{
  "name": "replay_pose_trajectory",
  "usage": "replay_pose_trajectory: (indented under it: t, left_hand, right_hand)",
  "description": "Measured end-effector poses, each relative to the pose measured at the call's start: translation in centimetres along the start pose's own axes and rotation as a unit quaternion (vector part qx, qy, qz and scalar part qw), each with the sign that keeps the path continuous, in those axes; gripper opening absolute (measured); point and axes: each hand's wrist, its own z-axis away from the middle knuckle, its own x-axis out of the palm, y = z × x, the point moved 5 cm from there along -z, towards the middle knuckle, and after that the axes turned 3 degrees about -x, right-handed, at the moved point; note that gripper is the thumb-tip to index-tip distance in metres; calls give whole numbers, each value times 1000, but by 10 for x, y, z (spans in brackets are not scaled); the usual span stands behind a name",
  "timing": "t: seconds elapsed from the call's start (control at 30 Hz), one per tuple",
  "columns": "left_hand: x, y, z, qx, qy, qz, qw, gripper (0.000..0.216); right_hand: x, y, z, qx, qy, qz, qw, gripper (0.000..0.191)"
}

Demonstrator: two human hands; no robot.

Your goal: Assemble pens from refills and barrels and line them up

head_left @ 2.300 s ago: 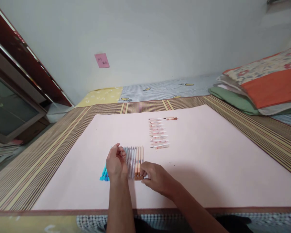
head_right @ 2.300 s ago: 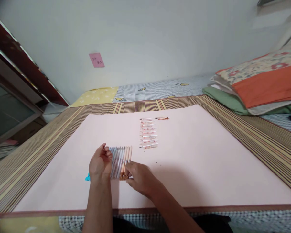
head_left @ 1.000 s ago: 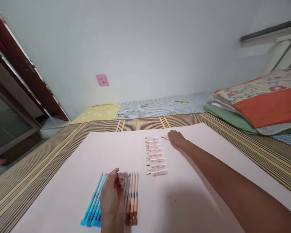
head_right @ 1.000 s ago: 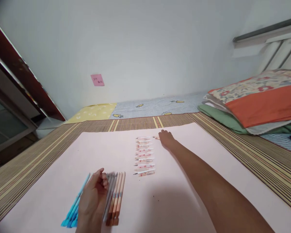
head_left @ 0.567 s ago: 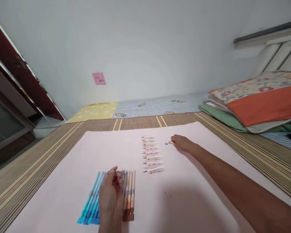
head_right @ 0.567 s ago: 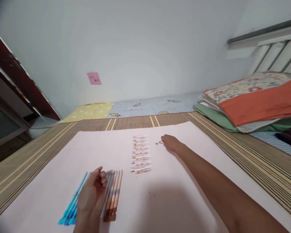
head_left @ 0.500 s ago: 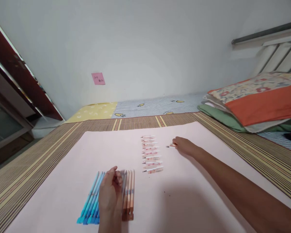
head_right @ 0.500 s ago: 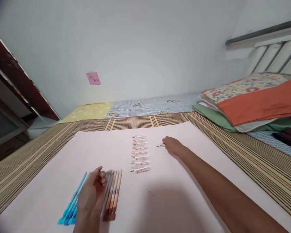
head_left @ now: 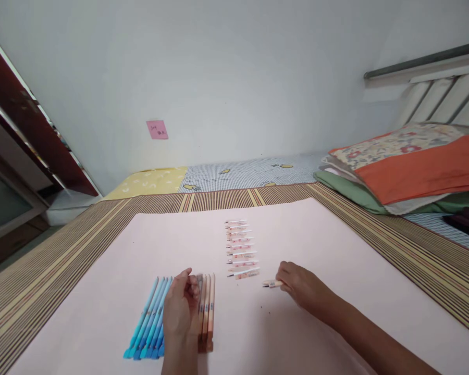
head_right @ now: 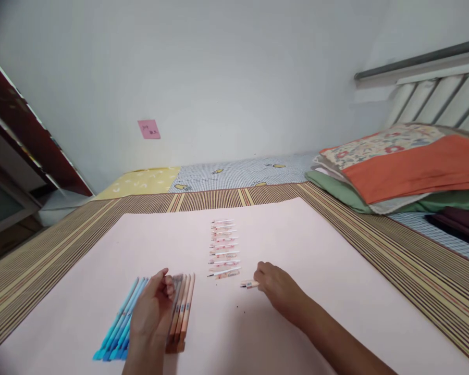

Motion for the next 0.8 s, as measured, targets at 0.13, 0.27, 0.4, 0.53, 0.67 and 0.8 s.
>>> replay_pose_trajectory:
  t: [0.13,0.27,0.4,0.53,0.67,0.8]
  left_hand:
    - [-1,-2,-1,-5,-2,3,1000,25]
    - [1,-3,1,-20,-1,5,1000,23]
    - [5,-1,5,-26,6,6,1000,20]
    - [7,0,7,-25,3,3,1000,20]
    - [6,-4,4,-32,-11,-3,999,22]
    - [5,-8,1,-30,-10,-1,999,23]
  right_hand:
    - [6,6,3,-6,31,-16,999,23]
    - [4,12,6,-20,41,-19,999,27]
    - [1,6,9,-29,34,-7,999,25]
    - [-5,-4,16,-45,48,-28,997,23]
    - [-15,6,9,-54,83,-78,992,28]
    - [-29,41,-41,14,148,-143,979,24]
